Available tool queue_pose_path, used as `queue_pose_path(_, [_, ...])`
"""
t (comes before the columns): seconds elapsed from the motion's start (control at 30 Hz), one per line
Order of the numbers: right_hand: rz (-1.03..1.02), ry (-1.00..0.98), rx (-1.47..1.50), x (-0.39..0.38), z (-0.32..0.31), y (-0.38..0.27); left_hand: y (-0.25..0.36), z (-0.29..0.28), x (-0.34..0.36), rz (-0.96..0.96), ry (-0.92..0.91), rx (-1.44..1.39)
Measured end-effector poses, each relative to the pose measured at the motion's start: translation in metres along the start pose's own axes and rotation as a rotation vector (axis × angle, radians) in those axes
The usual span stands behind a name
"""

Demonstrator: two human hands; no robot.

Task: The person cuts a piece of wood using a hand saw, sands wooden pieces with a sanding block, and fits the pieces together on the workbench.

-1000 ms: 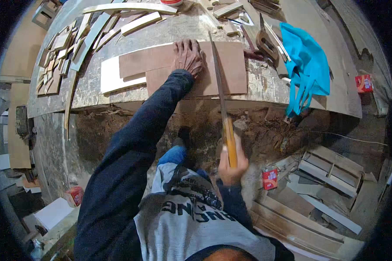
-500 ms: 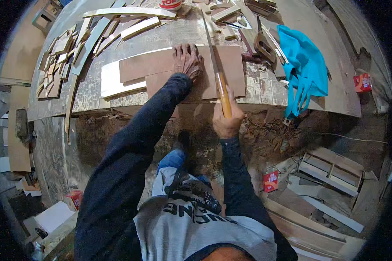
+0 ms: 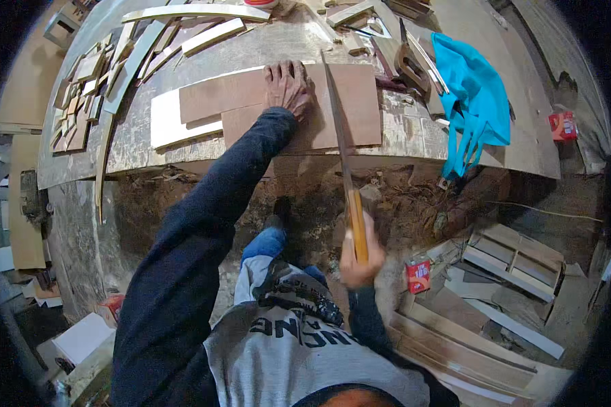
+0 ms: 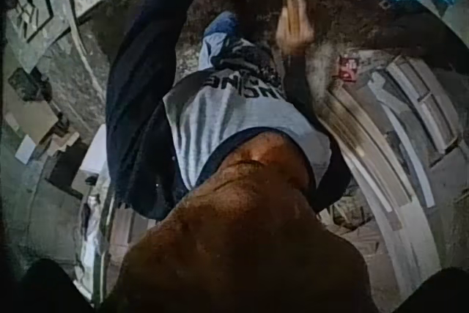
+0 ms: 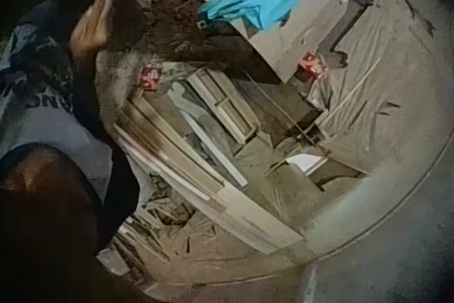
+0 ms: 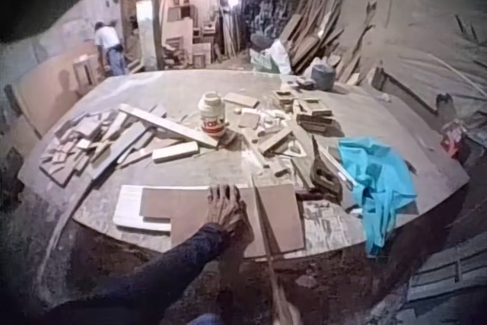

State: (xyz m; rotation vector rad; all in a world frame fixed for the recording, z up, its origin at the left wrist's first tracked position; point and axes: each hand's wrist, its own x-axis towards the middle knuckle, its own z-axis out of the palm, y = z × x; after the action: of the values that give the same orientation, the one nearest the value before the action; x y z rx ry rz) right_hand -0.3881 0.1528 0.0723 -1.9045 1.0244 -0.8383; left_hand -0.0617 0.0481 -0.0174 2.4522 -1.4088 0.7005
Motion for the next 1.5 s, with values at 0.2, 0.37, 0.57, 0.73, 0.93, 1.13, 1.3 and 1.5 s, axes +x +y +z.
queue_pose_path(0.2, [-0.045, 0.061, -0.064, 0.091, 0.038, 0.007, 0.020, -0.007, 0.007, -0.019, -0.044, -0.164])
queue_pose_path(0.37, [-0.046, 0.041, 0.034, 0.001, 0.005, 0.004, 0.002, -0.011, 0.001, -0.027, -0.007, -0.052])
queue_pose_path(0.57, [-0.124, 0.102, 0.034, 0.096, 0.048, 0.007, 0.014, -0.005, 0.008, -0.054, 0.002, -0.120])
queue_pose_path(0.73, [-0.070, 0.055, 0.038, 0.023, 0.011, -0.012, -0.003, 0.000, 0.005, -0.060, 0.076, 0.031])
queue_pose_path(0.93, [-0.100, 0.080, -0.028, 0.081, 0.025, 0.001, 0.012, -0.005, 0.009, -0.012, 0.031, -0.096])
queue_pose_path(1.13, [0.031, 0.010, -0.043, 0.003, -0.013, -0.018, 0.000, 0.002, -0.002, -0.027, 0.014, 0.078])
queue_pose_path(1.3, [-0.102, 0.045, 0.016, 0.077, 0.030, 0.001, 0.012, -0.013, 0.009, -0.016, -0.090, 0.034])
queue_pose_path(1.5, [0.072, -0.017, 0.048, -0.003, -0.022, 0.014, 0.003, 0.002, 0.005, -0.030, 0.037, -0.105])
